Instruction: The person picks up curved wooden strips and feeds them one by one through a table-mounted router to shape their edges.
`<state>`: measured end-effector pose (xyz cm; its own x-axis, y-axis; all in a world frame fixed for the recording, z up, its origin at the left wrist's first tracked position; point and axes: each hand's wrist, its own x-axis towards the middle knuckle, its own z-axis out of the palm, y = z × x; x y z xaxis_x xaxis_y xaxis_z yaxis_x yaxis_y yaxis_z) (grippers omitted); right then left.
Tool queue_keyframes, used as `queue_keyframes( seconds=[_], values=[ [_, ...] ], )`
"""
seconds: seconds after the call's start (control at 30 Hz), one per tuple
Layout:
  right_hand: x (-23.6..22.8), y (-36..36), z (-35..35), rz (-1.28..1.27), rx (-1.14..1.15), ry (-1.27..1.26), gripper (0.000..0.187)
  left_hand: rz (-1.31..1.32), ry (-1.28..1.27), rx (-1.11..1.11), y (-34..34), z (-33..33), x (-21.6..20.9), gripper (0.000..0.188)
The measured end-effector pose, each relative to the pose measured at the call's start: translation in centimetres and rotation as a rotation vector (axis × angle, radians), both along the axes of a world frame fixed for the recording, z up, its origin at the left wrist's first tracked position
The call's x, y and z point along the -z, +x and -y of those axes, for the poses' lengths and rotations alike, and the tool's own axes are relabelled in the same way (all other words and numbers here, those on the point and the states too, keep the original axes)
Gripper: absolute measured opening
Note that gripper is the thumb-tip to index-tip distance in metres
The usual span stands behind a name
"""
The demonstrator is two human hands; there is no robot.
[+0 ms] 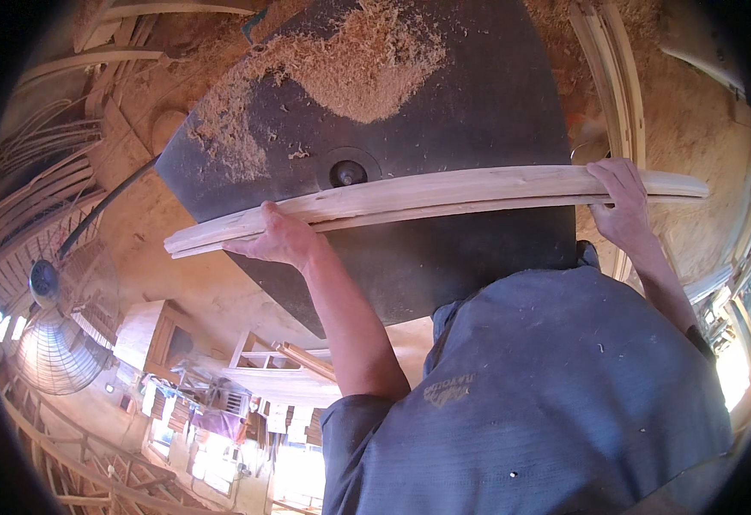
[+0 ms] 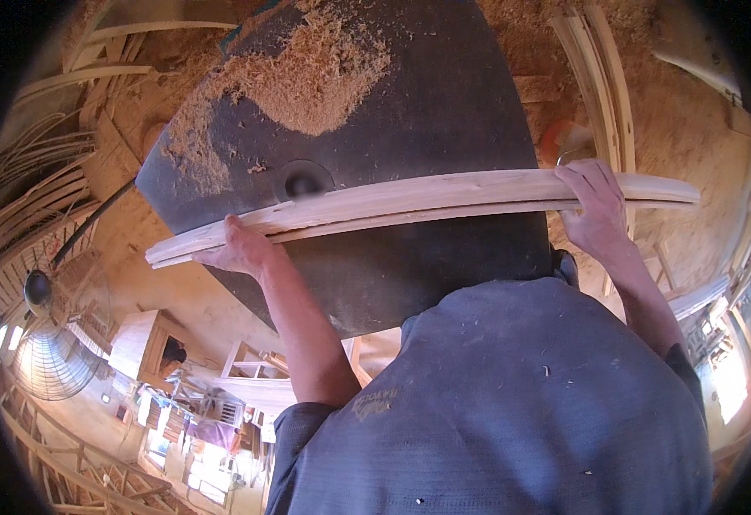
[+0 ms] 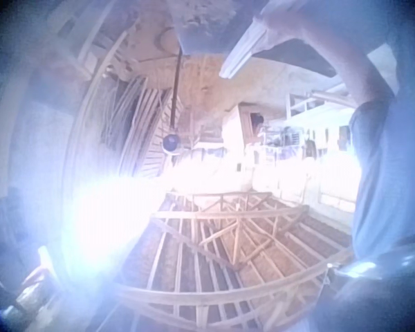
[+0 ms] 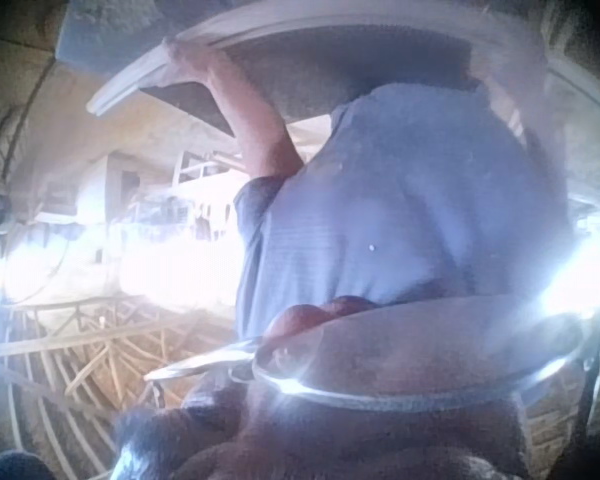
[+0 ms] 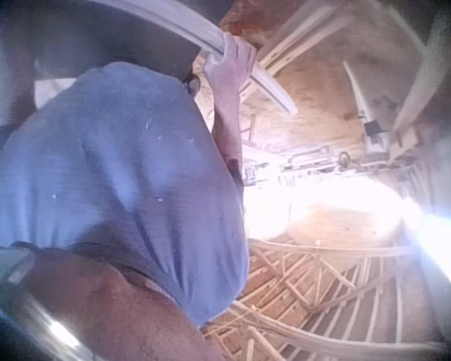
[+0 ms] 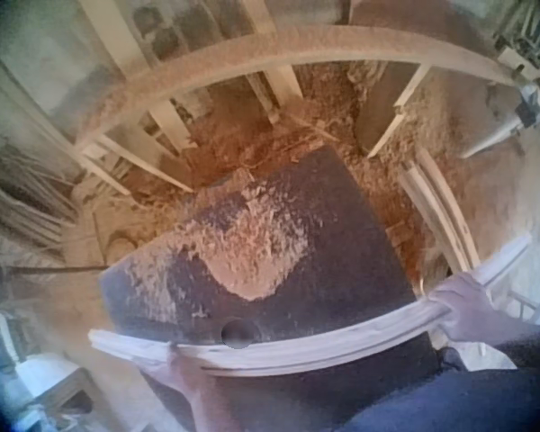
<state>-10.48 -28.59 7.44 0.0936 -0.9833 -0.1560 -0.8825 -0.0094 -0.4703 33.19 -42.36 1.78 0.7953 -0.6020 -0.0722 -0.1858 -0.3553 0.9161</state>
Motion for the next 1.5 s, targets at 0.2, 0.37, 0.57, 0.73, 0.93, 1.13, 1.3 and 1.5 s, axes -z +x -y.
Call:
queue_keyframes(
  seconds=[0.2, 0.37, 0.57, 0.73, 0.93, 1.13, 1.3, 1.5],
  values=[
    [1.1, -0.2, 0.2, 0.05, -0.009, -0.098, 0.053, -0.015, 0.003, 0.018, -0.4, 0.5, -0.4, 0.096],
    [1.0, -0.1, -0.2, 0.054, 0.002, -0.108, 0.051, 0.018, -0.032, 0.018, 0.5, 0.4, 0.9, 0.096],
    [1.1, 0.2, -0.7, 0.052, 0.016, -0.104, 0.052, 0.031, -0.029, 0.028, -0.2, 0.9, 0.2, 0.095],
    [1.1, 0.3, -1.1, 0.057, 0.004, -0.109, 0.054, 0.004, -0.071, 0.069, 0.0, 0.9, 0.4, 0.094],
    [1.5, 0.2, -2.2, 0.049, 0.008, -0.122, 0.055, -0.005, -0.117, 0.099, 0.0, 1.0, 0.4, 0.094],
    [2.0, 0.4, -2.6, 0.068, -0.006, -0.19, 0.057, 0.092, 0.024, 0.07, 0.4, 1.0, 0.6, 0.096],
    [2.0, 1.4, -0.3, 0.094, -0.025, -0.212, 0.056, -0.018, -0.016, 0.027, 1.5, 1.3, -0.1, 0.096],
    [2.6, 2.8, 2.2, 0.119, -0.082, -0.271, 0.059, 0.037, 0.082, -0.051, 4.1, 1.8, 0.0, 0.094]
  ],
)
